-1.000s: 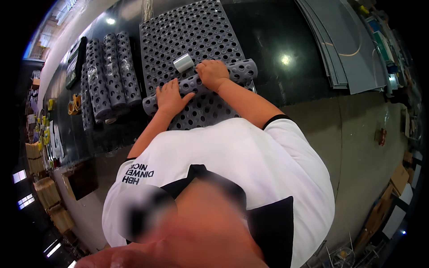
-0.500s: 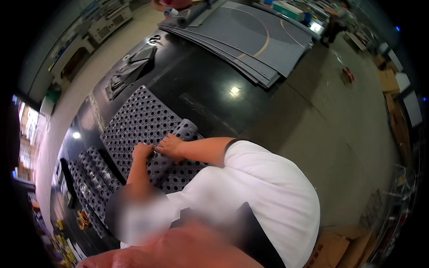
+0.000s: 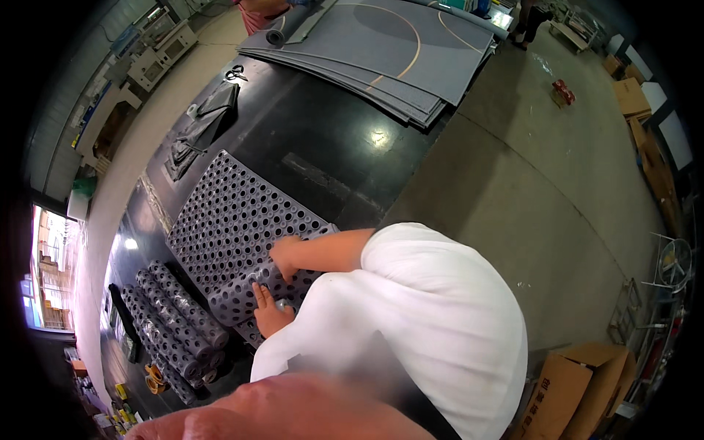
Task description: The person rolls several gray rubber mats one at a time, secures each with a piece of tape, places them in a cardboard box, and then picks up the remaining group of rolled mats to carry them to the box.
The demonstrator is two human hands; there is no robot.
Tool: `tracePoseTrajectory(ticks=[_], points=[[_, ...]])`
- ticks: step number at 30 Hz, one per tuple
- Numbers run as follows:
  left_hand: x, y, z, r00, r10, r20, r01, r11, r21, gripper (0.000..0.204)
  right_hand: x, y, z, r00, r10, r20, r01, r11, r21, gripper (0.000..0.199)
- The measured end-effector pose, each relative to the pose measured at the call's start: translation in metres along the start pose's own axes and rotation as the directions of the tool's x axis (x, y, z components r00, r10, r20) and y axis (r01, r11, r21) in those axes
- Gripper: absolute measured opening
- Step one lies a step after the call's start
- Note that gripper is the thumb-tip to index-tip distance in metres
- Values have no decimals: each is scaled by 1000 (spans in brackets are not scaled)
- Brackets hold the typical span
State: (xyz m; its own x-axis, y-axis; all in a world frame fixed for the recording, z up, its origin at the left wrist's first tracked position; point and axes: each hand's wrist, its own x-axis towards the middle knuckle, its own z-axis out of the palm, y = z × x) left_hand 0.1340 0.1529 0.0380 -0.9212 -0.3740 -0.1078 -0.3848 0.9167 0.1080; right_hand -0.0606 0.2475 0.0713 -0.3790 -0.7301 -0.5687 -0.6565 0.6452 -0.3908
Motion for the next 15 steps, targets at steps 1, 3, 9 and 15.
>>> tracePoseTrajectory(ticks=[1, 3, 9, 15], points=[[1, 5, 2, 998, -55, -6, 55, 998, 12, 79, 1, 1, 5, 977, -113, -183, 104, 993, -55, 83], [25, 7, -3, 999, -34, 12, 34, 999, 14, 80, 7, 16, 32, 799, -315, -512, 245, 948, -202, 93], [97, -5, -17, 998, 22, -65, -22, 1000, 10, 78, 16, 4, 21, 873, -175, -455, 41, 957, -289, 105], [86, 9, -22, 996, -10, 89, 6, 999, 47, 83, 46, 39, -25, 885, -223, -407, 151, 968, -202, 92]])
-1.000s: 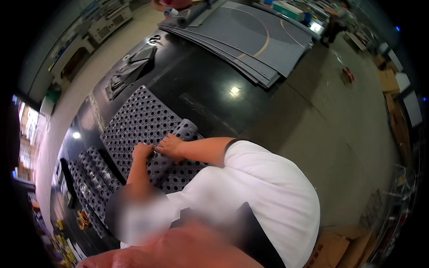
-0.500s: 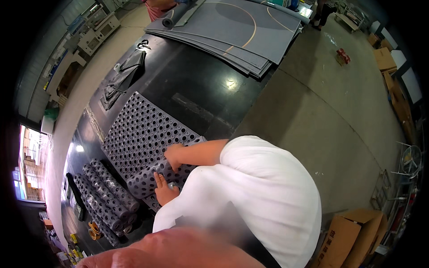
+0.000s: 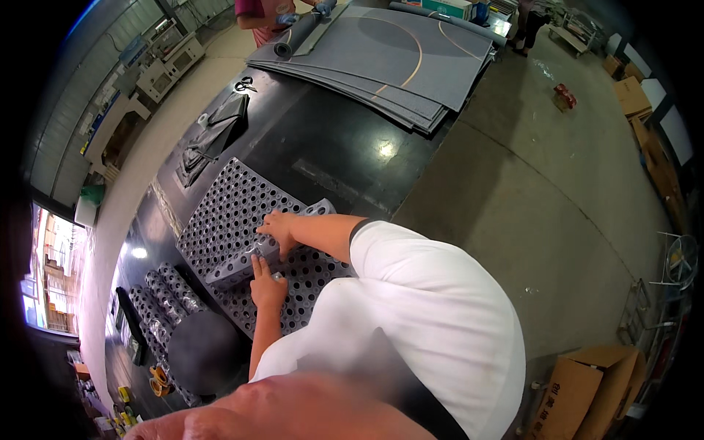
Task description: The person rolls several gray rubber mats one at a time, secures each with a piece of tape, places them in a cardboard box, and then picks up the remaining group of rolled mats to carry them to the box.
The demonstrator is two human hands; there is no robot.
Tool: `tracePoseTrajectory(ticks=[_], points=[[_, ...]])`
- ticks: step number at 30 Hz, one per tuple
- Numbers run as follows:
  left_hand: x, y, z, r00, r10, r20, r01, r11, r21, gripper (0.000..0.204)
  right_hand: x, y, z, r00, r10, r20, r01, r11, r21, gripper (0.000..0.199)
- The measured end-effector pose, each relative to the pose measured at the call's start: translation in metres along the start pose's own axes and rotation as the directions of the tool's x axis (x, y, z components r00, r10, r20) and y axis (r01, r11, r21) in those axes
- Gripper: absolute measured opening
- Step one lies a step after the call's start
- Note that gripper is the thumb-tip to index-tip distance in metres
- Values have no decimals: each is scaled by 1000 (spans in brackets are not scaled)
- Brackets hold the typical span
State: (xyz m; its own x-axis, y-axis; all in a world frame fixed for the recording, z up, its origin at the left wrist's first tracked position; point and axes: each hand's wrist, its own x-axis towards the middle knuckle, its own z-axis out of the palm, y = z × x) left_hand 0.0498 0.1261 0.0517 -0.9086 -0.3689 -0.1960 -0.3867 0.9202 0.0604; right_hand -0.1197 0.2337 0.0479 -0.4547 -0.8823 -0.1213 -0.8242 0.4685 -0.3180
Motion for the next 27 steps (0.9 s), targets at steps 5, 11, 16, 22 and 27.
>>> tracePoseTrajectory(ticks=[5, 11, 16, 22, 27], points=[[30, -4, -3, 1000, -12, 18, 11, 999, 43, 83, -5, -27, -7, 999, 29, -24, -35, 965, -259, 80], [-4, -29, -13, 992, 68, -110, -63, 997, 51, 81, -13, -39, -25, 984, 67, 163, -72, 997, 26, 82], [-66, -13, 5, 996, 74, 41, -74, 997, 7, 87, -47, -33, 25, 976, 34, 215, -76, 979, 188, 94], [-13, -19, 8, 994, 106, -34, -108, 992, -58, 83, -81, -78, 27, 986, 167, -16, -168, 982, -86, 77], [-27, -15, -13, 980, 138, -143, -151, 985, -86, 85, -65, -52, 15, 972, 217, 90, -223, 973, 63, 89]])
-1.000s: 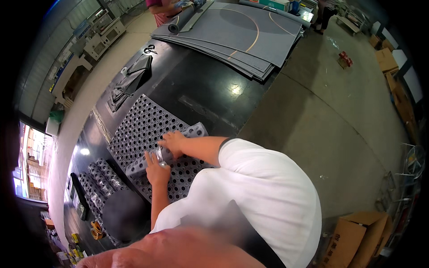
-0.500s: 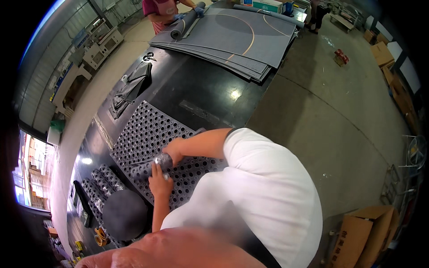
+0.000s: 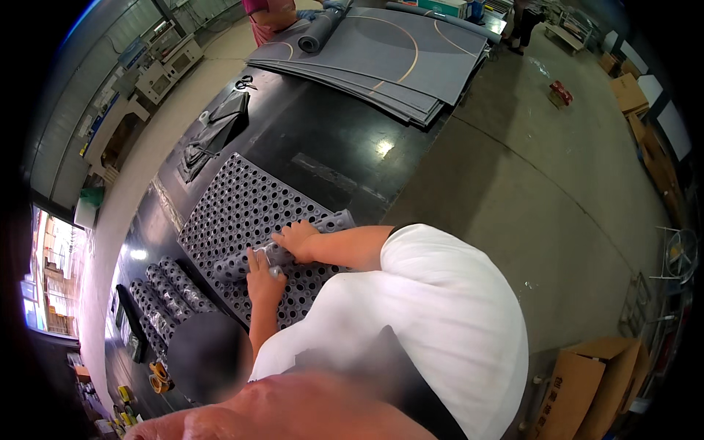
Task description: The person rolls several gray rubber mats one at a time, secures each with a piece of tape, places them in a cardboard box, and then picks up the remaining group of rolled mats to carry them to the box.
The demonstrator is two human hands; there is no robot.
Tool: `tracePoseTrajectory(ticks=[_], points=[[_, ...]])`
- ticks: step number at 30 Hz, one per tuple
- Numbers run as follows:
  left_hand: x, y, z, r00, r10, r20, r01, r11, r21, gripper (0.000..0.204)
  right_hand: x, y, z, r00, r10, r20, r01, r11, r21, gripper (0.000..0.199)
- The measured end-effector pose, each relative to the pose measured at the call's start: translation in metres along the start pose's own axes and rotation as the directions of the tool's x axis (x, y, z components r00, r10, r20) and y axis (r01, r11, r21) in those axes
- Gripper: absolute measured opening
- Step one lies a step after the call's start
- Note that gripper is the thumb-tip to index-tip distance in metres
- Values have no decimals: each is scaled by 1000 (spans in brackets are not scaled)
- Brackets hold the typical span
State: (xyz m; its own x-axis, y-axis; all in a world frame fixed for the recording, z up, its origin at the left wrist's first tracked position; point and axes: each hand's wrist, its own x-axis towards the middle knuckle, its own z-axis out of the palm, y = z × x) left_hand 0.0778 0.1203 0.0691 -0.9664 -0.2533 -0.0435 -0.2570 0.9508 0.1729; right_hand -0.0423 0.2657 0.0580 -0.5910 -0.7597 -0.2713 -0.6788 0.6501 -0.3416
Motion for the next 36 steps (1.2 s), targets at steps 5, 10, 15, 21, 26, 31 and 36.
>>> tracePoseTrajectory(ticks=[5, 10, 15, 21, 26, 31, 36], points=[[-56, -9, 17, 999, -28, 15, 29, 997, -70, 87, -11, 19, 15, 996, -49, -70, 60, 983, 172, 102], [-27, 6, 15, 993, -115, 9, 114, 992, 54, 94, 15, 34, 1, 932, 127, -339, -93, 989, 115, 95], [-6, 3, 15, 990, -137, 20, 138, 984, -114, 99, -4, 16, -2, 980, 35, -195, -72, 980, -186, 86], [-37, -28, 9, 977, -157, 144, 194, 938, -288, 108, -15, 3, -42, 984, 91, 150, -113, 983, 143, 101], [-45, -53, 47, 959, -176, 223, 266, 833, -485, 114, 0, 22, -17, 998, 43, -55, -30, 976, 215, 87], [-15, -58, 70, 952, -244, 187, 305, 670, -677, 109, 7, 11, -6, 943, 3, -332, -41, 993, -109, 72], [-16, -50, 50, 944, -249, 216, 319, 524, -790, 97, 5, 24, 7, 978, -45, -203, -10, 965, -262, 89]])
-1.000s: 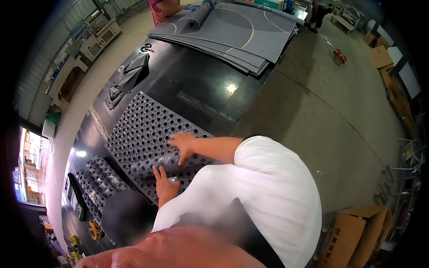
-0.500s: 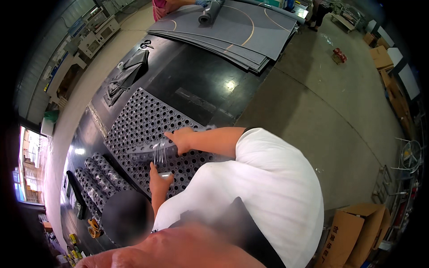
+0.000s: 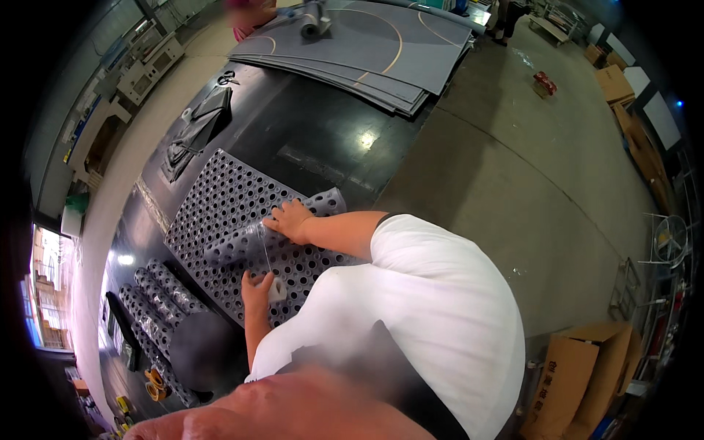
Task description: The person rolls several gray rubber mats one at a time, secures each with a piece of tape, places them in a cardboard box, and then picks up the remaining group of rolled mats to carry them to the box.
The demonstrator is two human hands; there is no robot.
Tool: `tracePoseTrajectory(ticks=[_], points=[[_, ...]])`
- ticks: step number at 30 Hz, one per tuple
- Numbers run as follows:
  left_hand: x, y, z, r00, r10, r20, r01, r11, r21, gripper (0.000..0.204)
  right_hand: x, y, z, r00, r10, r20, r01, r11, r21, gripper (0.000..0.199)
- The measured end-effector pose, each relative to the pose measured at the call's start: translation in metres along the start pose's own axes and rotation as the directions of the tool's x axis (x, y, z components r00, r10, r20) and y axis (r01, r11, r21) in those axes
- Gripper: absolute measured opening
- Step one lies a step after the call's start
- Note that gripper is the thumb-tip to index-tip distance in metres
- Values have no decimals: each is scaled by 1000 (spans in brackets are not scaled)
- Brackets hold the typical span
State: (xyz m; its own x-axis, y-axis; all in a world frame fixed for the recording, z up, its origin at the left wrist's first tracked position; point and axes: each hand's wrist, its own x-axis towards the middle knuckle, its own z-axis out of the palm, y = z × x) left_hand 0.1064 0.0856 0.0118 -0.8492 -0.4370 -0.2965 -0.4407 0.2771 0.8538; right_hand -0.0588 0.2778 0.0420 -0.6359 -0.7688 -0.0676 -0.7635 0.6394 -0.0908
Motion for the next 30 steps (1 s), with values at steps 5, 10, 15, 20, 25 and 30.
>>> tracePoseTrajectory(ticks=[5, 10, 15, 20, 25, 30], points=[[-27, 10, -20, 987, -93, 130, 120, 969, -217, 76, -14, 4, -24, 935, -144, 324, -71, 820, 568, 101], [10, 6, 1, 968, -82, 235, 147, 952, -270, 46, 9, 15, -27, 986, 95, -134, -56, 961, 271, 81], [88, -1, 35, 980, -104, 173, 184, 806, -562, 33, 45, -57, 6, 983, 25, -180, 54, 907, 419, 71], [110, 16, 29, 994, -74, 79, 85, 987, -137, 33, 75, -40, 19, 987, 88, -136, -39, 944, 328, 74], [74, 27, 12, 982, 4, 189, 22, 990, -138, 22, 106, -26, -7, 999, 28, 32, -34, 977, 209, 66], [-64, 64, -33, 837, 373, 400, -474, 860, 190, 14, 147, 24, -1, 994, 68, 91, -98, 918, 384, 66]])
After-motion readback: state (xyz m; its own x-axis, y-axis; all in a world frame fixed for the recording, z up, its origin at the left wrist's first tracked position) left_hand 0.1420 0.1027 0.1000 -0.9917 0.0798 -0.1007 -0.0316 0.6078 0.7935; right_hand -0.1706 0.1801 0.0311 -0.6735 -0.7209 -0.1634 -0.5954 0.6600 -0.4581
